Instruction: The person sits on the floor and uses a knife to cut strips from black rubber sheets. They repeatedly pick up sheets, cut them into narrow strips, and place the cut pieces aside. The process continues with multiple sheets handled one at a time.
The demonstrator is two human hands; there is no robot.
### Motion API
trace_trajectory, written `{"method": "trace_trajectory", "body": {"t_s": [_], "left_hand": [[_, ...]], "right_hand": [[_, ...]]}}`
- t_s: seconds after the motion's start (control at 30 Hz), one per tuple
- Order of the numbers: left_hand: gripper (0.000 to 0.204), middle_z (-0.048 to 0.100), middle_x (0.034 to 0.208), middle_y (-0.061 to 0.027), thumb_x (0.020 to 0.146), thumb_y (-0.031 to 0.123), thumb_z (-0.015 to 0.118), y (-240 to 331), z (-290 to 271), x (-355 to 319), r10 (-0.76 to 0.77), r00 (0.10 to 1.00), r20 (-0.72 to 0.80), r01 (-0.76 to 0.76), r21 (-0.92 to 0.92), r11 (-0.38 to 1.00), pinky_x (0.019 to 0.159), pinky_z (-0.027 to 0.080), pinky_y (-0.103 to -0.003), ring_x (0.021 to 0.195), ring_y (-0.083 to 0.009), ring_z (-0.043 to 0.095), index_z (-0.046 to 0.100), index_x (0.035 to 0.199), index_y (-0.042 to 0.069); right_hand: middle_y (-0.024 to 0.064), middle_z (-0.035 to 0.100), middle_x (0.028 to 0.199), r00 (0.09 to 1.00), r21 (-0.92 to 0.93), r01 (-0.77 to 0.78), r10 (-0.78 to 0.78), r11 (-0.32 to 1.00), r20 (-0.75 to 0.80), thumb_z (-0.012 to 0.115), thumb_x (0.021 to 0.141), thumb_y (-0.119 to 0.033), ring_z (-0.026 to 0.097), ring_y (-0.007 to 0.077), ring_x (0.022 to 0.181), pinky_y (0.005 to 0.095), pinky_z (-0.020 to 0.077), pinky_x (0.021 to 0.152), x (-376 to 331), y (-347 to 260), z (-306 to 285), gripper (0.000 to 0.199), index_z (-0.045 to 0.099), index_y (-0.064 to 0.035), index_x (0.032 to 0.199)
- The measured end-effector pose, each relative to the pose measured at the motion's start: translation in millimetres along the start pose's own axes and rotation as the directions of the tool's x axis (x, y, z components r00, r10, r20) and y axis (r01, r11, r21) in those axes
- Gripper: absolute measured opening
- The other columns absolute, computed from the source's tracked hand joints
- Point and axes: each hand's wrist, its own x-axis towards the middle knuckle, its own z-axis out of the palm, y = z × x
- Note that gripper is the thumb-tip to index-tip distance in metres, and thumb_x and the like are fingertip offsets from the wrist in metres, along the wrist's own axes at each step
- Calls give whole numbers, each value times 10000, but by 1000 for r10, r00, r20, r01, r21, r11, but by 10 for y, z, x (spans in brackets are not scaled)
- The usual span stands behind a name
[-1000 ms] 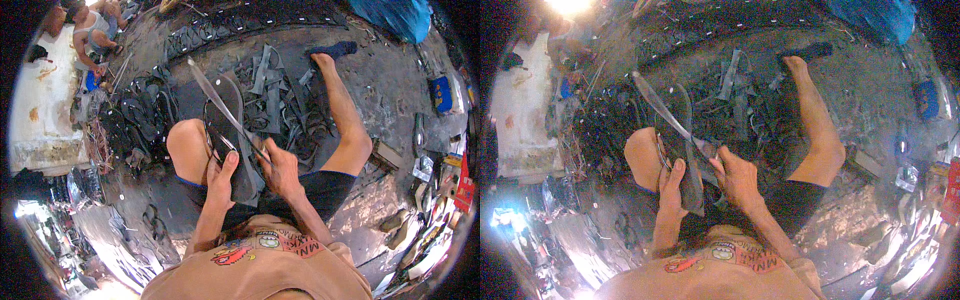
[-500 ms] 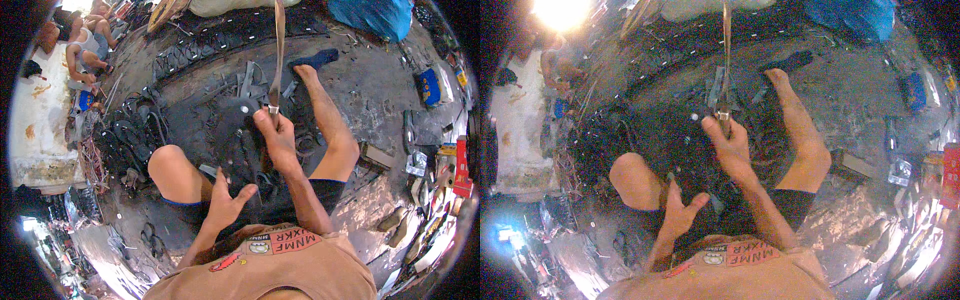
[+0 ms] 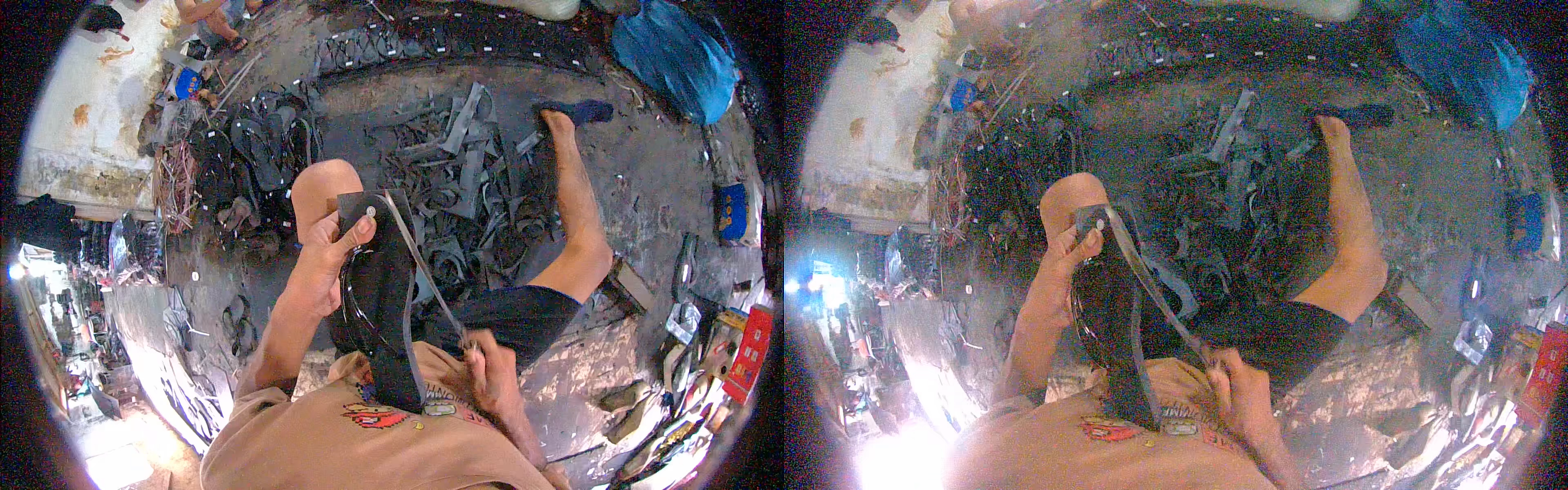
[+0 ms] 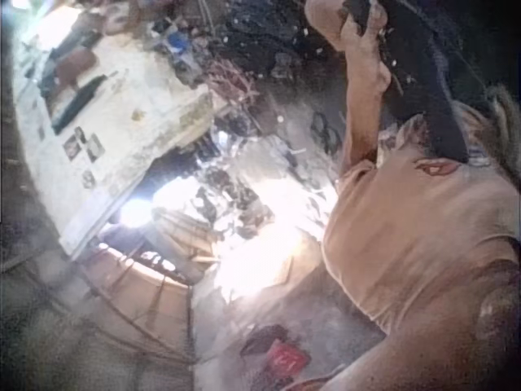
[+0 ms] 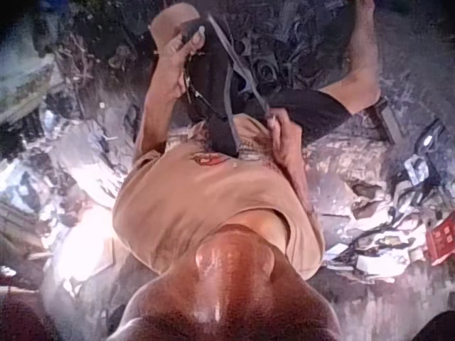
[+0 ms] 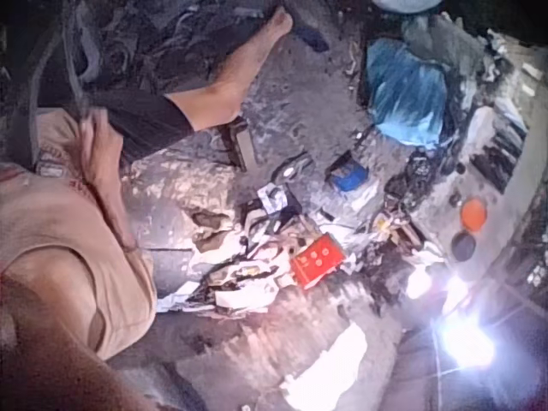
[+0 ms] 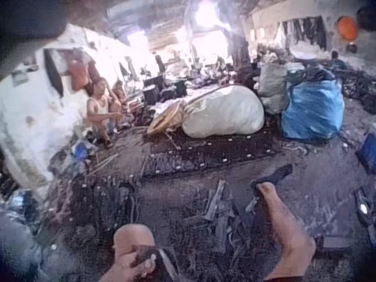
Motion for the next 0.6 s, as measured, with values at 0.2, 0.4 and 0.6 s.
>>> {"method": "trace_trajectory", "body": {"t_s": [0.2, 0.4, 0.6], "left_hand": [[430, 735, 1035, -73, 921, 323, 818, -86, 62, -34, -33, 999, 28, 33, 24, 999, 823, 599, -335, 911, -171, 715, 648, 1172, 17], [376, 719, 995, -45, 935, 303, 808, 6, 223, 27, -2, 997, 82, -25, 333, 943, 808, 557, -309, 898, -138, 680, 661, 1129, 17], [319, 718, 1013, -42, 963, 254, 772, 40, 159, 136, -3, 997, 77, -29, 405, 914, 823, 553, -303, 907, -140, 681, 658, 1142, 15]], "right_hand": [[274, 617, 770, 998, 11, -63, 63, 998, -6, 541, 1031, -287, 609, 500, 719, 510, 493, 661, -378, 83, 40, 272, 614, -39, 1117], [235, 548, 698, 981, -100, 162, -171, 982, -91, 524, 1069, -300, 572, 467, 654, 489, 445, 608, 772, -140, -131, 256, 591, -56, 1110], [270, 711, 868, 953, -110, 208, -176, 972, 246, 486, 1080, -428, 687, 506, 848, 598, 540, 778, 1521, -723, -680, 424, 564, -118, 1358]]}}
